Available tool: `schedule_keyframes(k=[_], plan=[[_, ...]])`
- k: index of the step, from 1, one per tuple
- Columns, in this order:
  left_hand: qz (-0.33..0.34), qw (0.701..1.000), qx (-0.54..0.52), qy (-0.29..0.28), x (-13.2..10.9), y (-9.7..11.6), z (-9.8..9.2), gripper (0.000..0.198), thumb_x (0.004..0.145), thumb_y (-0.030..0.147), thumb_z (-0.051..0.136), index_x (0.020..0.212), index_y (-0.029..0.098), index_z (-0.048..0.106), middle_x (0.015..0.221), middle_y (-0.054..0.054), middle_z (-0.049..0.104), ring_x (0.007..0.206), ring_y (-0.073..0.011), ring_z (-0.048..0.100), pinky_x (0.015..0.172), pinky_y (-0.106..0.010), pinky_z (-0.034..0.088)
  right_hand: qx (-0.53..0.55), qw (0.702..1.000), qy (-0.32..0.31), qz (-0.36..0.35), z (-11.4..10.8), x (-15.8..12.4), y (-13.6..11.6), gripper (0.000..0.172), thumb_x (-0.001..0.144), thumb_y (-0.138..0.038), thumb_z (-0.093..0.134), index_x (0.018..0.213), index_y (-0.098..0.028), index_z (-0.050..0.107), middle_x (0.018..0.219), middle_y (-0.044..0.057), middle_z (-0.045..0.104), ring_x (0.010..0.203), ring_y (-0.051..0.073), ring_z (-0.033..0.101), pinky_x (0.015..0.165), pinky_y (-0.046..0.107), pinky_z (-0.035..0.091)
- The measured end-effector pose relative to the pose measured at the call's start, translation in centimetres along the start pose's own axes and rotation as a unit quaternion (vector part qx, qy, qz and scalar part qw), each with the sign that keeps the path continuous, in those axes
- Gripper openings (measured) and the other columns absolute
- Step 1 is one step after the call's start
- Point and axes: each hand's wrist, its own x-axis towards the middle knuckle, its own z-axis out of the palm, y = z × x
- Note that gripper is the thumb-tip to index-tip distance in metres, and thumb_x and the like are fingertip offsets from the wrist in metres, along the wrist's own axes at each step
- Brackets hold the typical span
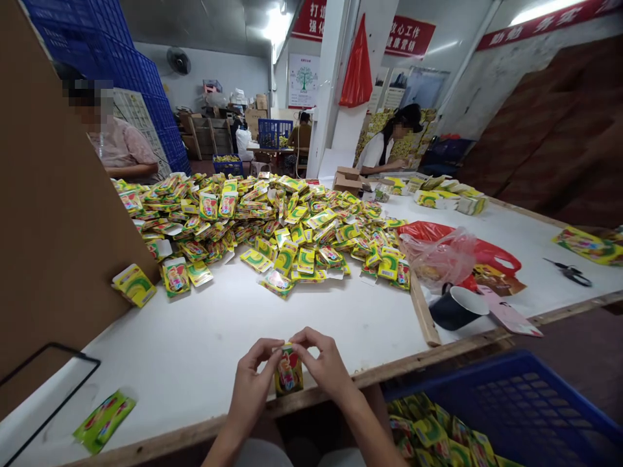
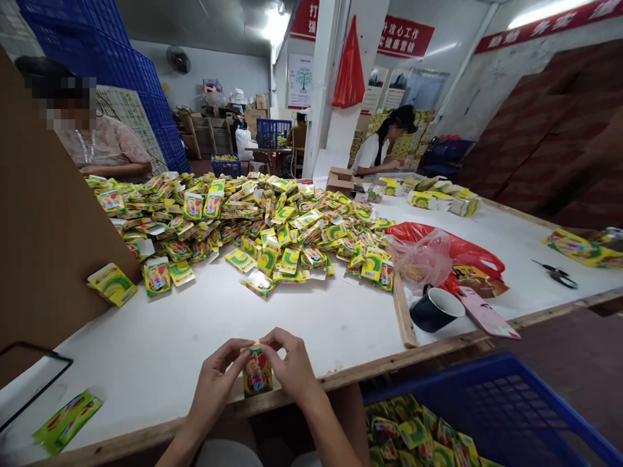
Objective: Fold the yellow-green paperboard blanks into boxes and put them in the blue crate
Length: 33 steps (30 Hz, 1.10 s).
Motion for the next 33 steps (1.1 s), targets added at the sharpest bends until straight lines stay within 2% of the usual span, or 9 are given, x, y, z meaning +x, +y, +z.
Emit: schedule_keyframes(k=[4,8,10,18,20,24,28,30,33], plan=[[0.008,0.999,0.003,-0.036,0.1,-0.3,-0.8,0.02,0.078,0.035,0.063,0.086,0.018,0.068,0.091,-0.005,0.068,0.09,-0.0216,0.062,0.081,-0.029,0.048,0.031,0.999,0.013,0.009,0.3,-0.4,0.1,0.005,0.08,-0.019,0.062,0.08,-0.016,0.066,0.077,0.003,0.068,0.073,0.016,0.062,0.071,0.026,0.048],[-0.009,0.997,-0.016,-0.08,0.6,-0.6,-1.1,0.022,0.079,0.038,0.061,0.087,0.018,0.067,0.088,-0.005,0.068,0.088,-0.0213,0.062,0.078,-0.028,0.049,0.079,0.996,0.014,0.028,0.6,-0.5,0.4,0.006,0.079,-0.02,0.063,0.076,-0.015,0.065,0.074,0.002,0.067,0.072,0.016,0.061,0.069,0.025,0.048],[-0.017,0.997,-0.018,-0.076,0.8,-0.7,-1.0,0.023,0.08,0.039,0.06,0.086,0.018,0.066,0.084,-0.004,0.067,0.084,-0.0204,0.061,0.075,-0.027,0.049,0.074,0.997,0.018,0.027,0.7,-0.5,0.4,0.006,0.079,-0.02,0.062,0.077,-0.015,0.065,0.073,0.002,0.066,0.071,0.015,0.06,0.068,0.025,0.047],[0.015,0.999,0.05,0.01,0.6,0.0,0.6,0.023,0.079,0.042,0.058,0.079,0.019,0.062,0.075,-0.001,0.064,0.072,-0.0174,0.059,0.067,-0.024,0.048,0.013,0.998,0.053,0.014,1.4,-0.3,-0.5,0.005,0.078,-0.013,0.06,0.078,-0.017,0.063,0.074,0.0,0.063,0.072,0.015,0.057,0.068,0.024,0.044],[0.026,0.998,0.057,0.003,0.6,-0.2,0.3,0.021,0.081,0.04,0.057,0.08,0.02,0.062,0.077,-0.001,0.065,0.075,-0.0179,0.06,0.07,-0.024,0.048,0.017,0.998,0.054,0.015,1.6,-0.1,-0.4,0.006,0.078,-0.013,0.059,0.076,-0.017,0.063,0.072,0.0,0.062,0.071,0.014,0.055,0.067,0.024,0.043],[0.042,0.996,0.053,-0.049,0.8,-0.5,-0.8,0.019,0.082,0.037,0.057,0.083,0.02,0.065,0.083,-0.003,0.067,0.085,-0.0201,0.061,0.079,-0.027,0.048,0.042,0.998,0.049,-0.003,1.6,-0.1,0.1,0.007,0.077,-0.011,0.06,0.076,-0.017,0.063,0.077,0.0,0.062,0.074,0.015,0.056,0.068,0.024,0.043],[0.029,0.995,0.037,-0.083,0.7,-0.6,-1.2,0.02,0.082,0.036,0.057,0.088,0.019,0.064,0.089,-0.005,0.067,0.088,-0.021,0.063,0.08,-0.028,0.049,0.075,0.997,0.015,0.009,1.4,-0.5,0.7,0.008,0.075,-0.011,0.063,0.08,-0.017,0.064,0.078,0.0,0.063,0.075,0.015,0.057,0.069,0.025,0.044],[0.013,0.997,0.018,-0.075,0.5,-0.7,-0.9,0.022,0.083,0.038,0.056,0.093,0.019,0.062,0.094,-0.006,0.068,0.09,-0.0211,0.063,0.081,-0.029,0.05,0.088,0.996,0.007,0.029,1.5,-0.6,0.8,0.008,0.077,-0.012,0.061,0.083,-0.017,0.063,0.076,0.0,0.063,0.073,0.015,0.057,0.068,0.025,0.044],[0.0,1.0,0.005,-0.029,0.3,-1.0,-0.3,0.025,0.082,0.04,0.055,0.093,0.019,0.058,0.098,-0.007,0.067,0.092,-0.0215,0.063,0.081,-0.029,0.05,0.053,0.998,0.036,0.029,1.7,-0.5,0.4,0.008,0.079,-0.012,0.058,0.083,-0.017,0.062,0.077,0.0,0.063,0.075,0.015,0.057,0.069,0.025,0.044]])
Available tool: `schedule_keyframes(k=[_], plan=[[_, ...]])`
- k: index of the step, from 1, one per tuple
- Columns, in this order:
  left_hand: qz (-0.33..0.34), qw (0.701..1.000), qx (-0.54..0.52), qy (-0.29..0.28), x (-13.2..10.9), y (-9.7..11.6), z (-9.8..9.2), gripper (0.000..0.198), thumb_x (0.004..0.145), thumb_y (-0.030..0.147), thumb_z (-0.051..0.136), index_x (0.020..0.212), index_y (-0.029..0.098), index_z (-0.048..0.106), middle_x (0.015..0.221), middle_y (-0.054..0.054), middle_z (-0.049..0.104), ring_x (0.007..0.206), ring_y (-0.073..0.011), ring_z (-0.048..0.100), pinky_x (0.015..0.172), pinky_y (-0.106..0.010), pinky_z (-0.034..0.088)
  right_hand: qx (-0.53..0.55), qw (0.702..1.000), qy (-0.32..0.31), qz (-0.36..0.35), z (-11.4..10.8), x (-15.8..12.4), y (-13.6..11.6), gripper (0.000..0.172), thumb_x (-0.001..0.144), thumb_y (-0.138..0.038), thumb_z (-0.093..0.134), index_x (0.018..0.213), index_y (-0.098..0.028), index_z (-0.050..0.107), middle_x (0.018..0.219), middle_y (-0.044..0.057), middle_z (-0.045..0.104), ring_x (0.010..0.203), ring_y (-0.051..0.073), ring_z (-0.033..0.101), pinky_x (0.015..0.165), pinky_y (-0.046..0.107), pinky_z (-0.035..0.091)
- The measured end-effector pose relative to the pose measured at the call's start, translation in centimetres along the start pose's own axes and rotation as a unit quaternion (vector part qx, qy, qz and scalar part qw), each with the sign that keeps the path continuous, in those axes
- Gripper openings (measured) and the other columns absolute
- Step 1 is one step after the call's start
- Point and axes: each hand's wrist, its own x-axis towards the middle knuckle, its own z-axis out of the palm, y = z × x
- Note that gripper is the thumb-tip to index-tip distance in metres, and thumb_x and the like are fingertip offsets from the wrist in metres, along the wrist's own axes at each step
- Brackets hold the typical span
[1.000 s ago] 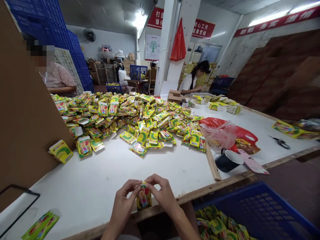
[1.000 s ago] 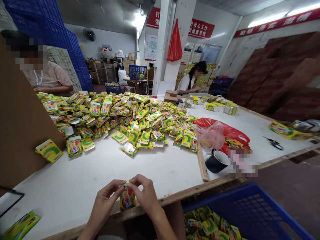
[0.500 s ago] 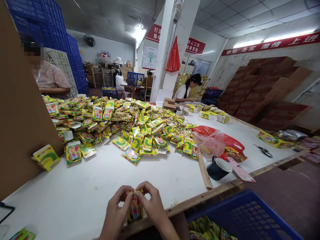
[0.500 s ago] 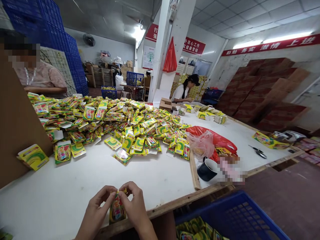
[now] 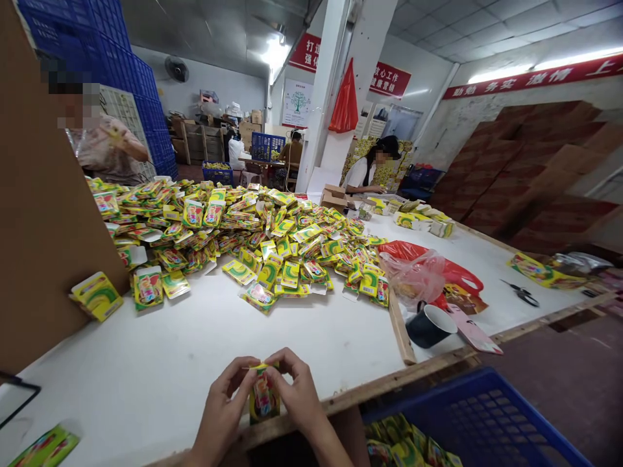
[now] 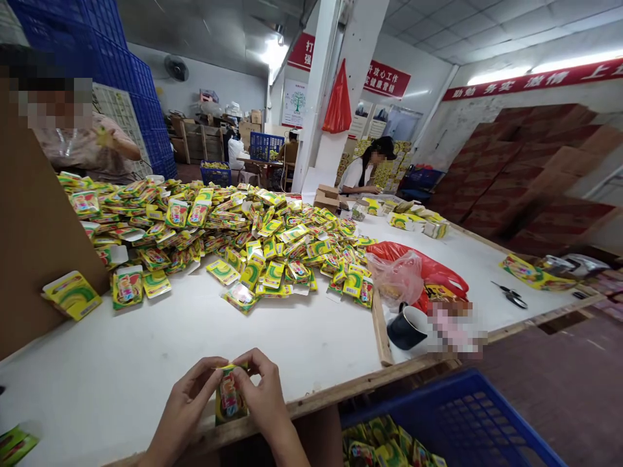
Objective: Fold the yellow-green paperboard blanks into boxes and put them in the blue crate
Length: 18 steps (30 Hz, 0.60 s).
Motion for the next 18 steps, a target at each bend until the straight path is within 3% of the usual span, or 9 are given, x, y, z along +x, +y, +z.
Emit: schedule_keyframes(k=[3,9,18], plan=[[-0.007,0.999,-0.015,0.031,0.1,-0.3,0.5,0.027,0.081,0.041,0.057,0.096,0.02,0.053,0.099,-0.007,0.067,0.092,-0.0226,0.064,0.078,-0.03,0.051,-0.08,0.996,0.02,-0.041,0.2,0.5,-1.0,0.008,0.078,-0.011,0.059,0.081,-0.018,0.062,0.081,0.001,0.062,0.079,0.015,0.057,0.071,0.025,0.043],[-0.002,0.995,-0.096,0.009,-0.3,-0.1,0.7,0.036,0.083,0.034,0.057,0.109,0.024,0.034,0.097,-0.005,0.068,0.096,-0.0214,0.065,0.082,-0.034,0.051,-0.25,0.963,-0.051,-0.088,-0.2,1.9,-2.6,0.009,0.078,-0.012,0.06,0.074,-0.02,0.062,0.075,0.0,0.064,0.075,0.016,0.056,0.074,0.03,0.037],[0.002,0.992,-0.127,0.009,-0.7,0.1,1.0,0.032,0.083,0.028,0.057,0.107,0.023,0.035,0.098,-0.007,0.069,0.095,-0.0206,0.065,0.082,-0.033,0.05,-0.297,0.941,-0.112,-0.115,-0.4,2.7,-2.8,0.008,0.08,-0.013,0.058,0.076,-0.02,0.061,0.076,-0.001,0.064,0.073,0.015,0.057,0.075,0.03,0.037]])
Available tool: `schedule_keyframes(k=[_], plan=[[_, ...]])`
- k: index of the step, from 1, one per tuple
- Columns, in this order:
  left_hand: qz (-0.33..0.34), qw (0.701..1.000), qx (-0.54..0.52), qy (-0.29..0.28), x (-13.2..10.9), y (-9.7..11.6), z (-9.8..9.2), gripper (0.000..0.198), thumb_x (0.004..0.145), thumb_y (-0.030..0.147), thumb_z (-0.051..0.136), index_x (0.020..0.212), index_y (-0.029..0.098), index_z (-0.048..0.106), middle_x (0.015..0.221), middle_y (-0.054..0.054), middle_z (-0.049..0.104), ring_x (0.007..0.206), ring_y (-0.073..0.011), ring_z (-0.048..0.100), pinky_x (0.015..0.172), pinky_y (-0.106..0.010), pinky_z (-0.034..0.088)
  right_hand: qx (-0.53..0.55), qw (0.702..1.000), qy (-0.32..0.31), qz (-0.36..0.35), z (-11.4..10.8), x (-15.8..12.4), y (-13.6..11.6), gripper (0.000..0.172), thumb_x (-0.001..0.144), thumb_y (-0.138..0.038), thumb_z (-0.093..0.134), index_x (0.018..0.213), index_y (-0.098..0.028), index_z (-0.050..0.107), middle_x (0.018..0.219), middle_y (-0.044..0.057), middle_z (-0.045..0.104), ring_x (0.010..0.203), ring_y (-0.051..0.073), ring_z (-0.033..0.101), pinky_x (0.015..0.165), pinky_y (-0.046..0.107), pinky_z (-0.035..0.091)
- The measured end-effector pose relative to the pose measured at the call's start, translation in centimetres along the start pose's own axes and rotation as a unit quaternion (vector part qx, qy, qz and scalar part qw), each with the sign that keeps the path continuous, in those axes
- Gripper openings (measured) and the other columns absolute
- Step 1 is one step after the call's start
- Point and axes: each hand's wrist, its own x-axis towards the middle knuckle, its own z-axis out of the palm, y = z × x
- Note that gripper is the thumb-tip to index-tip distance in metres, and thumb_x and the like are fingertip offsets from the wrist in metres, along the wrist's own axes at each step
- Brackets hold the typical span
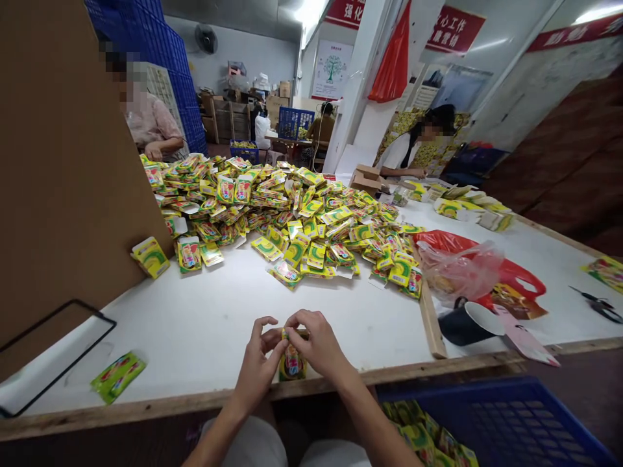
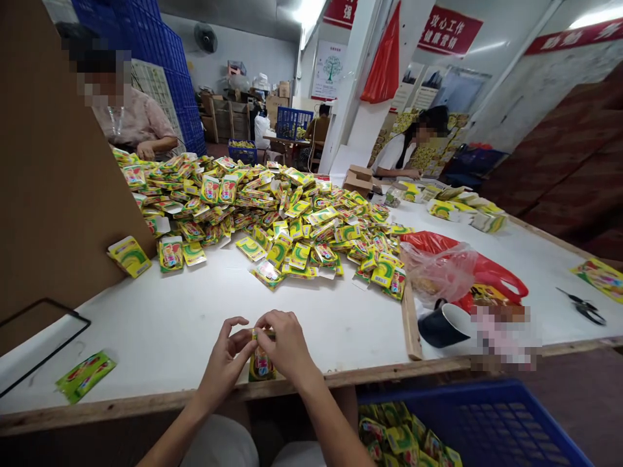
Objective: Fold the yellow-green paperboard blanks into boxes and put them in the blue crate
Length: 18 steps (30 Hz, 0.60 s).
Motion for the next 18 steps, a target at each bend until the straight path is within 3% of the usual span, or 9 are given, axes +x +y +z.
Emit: schedule_keyframes(k=[5,12,18], plan=[[0.003,0.999,-0.036,-0.017,0.1,0.2,0.1,0.031,0.083,0.028,0.058,0.103,0.023,0.034,0.097,-0.007,0.07,0.094,-0.0204,0.066,0.082,-0.034,0.05,0.018,0.999,-0.041,-0.01,-0.4,0.8,0.2,0.009,0.078,-0.011,0.06,0.074,-0.019,0.063,0.074,0.0,0.065,0.07,0.014,0.058,0.069,0.027,0.04],[-0.014,0.999,-0.044,-0.015,0.2,0.6,0.2,0.026,0.084,0.032,0.056,0.094,0.023,0.034,0.094,-0.005,0.069,0.088,-0.0193,0.067,0.074,-0.029,0.051,0.003,0.992,-0.1,-0.079,-1.0,2.1,1.2,0.016,0.079,-0.006,0.055,0.076,-0.019,0.063,0.075,0.001,0.064,0.071,0.015,0.057,0.068,0.026,0.041],[-0.017,1.0,-0.023,-0.008,0.2,0.5,0.3,0.025,0.084,0.035,0.055,0.092,0.023,0.034,0.091,-0.003,0.068,0.085,-0.0182,0.067,0.068,-0.027,0.051,-0.03,0.989,-0.102,-0.105,-0.7,2.5,1.3,0.022,0.077,0.0,0.051,0.076,-0.019,0.062,0.074,0.002,0.064,0.07,0.017,0.055,0.068,0.027,0.04]])
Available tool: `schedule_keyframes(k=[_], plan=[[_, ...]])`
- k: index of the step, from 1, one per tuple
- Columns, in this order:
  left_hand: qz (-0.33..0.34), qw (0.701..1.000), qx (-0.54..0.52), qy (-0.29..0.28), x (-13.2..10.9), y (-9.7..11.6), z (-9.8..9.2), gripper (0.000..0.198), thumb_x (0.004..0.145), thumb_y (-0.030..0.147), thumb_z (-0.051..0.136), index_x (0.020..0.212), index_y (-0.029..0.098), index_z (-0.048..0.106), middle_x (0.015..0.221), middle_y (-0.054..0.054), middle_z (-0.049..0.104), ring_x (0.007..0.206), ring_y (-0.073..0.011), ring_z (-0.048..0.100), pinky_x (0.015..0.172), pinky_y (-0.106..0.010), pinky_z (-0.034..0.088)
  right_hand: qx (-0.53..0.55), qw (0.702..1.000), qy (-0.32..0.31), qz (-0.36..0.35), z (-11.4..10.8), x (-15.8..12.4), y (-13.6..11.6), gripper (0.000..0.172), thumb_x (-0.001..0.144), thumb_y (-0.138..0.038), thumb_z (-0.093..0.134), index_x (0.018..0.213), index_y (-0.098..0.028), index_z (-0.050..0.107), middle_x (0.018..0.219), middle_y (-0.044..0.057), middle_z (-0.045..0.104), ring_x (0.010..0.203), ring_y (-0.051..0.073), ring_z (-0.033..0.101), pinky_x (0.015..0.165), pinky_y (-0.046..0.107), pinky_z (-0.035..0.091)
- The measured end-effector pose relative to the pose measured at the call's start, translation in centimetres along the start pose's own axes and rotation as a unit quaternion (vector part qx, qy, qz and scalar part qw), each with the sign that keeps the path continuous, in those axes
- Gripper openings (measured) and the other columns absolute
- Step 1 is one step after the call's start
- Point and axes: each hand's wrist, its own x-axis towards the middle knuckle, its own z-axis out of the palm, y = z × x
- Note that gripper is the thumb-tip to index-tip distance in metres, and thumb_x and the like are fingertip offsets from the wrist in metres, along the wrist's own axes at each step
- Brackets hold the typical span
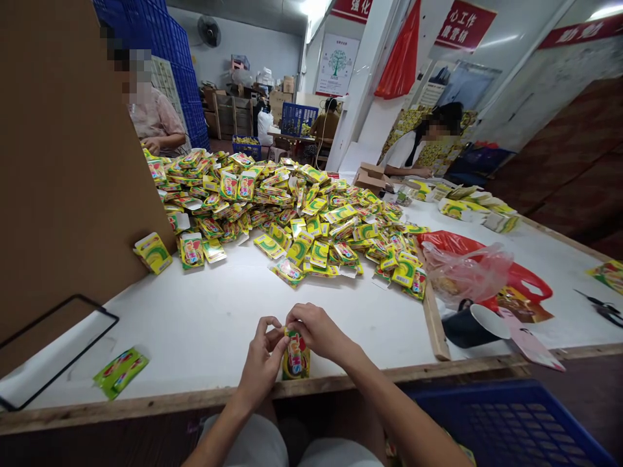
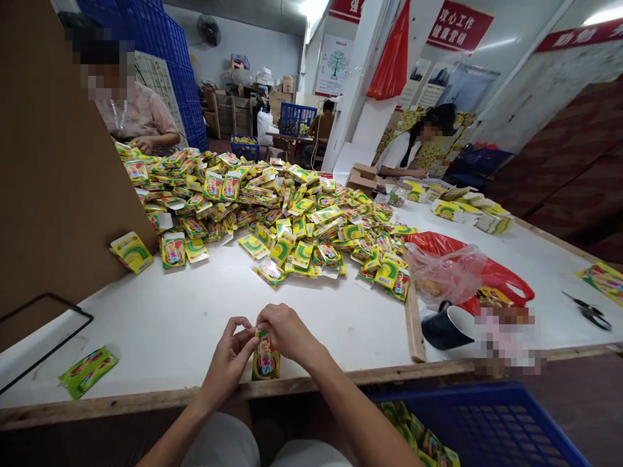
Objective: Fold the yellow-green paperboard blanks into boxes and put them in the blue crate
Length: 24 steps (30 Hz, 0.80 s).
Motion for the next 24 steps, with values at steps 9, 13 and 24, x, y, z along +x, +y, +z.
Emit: schedule_keyframes(k=[9,13,24], plan=[[0.007,1.0,-0.001,0.014,0.0,-0.2,-0.2,0.026,0.084,0.032,0.056,0.098,0.023,0.036,0.089,-0.004,0.07,0.083,-0.0188,0.068,0.071,-0.028,0.052,0.111,0.994,0.005,0.004,-0.3,-1.0,-0.5,0.027,0.08,0.0,0.048,0.081,-0.02,0.066,0.083,0.003,0.066,0.079,0.017,0.06,0.073,0.028,0.044],[0.004,0.998,0.054,0.023,0.2,-0.3,-0.4,0.027,0.083,0.034,0.055,0.105,0.02,0.047,0.095,-0.006,0.069,0.089,-0.02,0.066,0.074,-0.029,0.052,0.222,0.963,0.108,0.104,1.0,-3.6,0.0,0.018,0.082,-0.011,0.054,0.091,-0.021,0.067,0.09,0.003,0.067,0.083,0.017,0.061,0.076,0.029,0.047],[0.051,0.986,0.159,-0.033,0.4,0.2,-0.6,0.023,0.085,0.032,0.052,0.097,0.019,0.067,0.098,-0.007,0.069,0.093,-0.021,0.063,0.084,-0.032,0.05,0.299,0.879,0.29,0.233,3.1,-7.0,-1.0,0.019,0.083,-0.035,0.055,0.083,-0.019,0.065,0.084,0.006,0.069,0.081,0.021,0.063,0.073,0.03,0.05]])
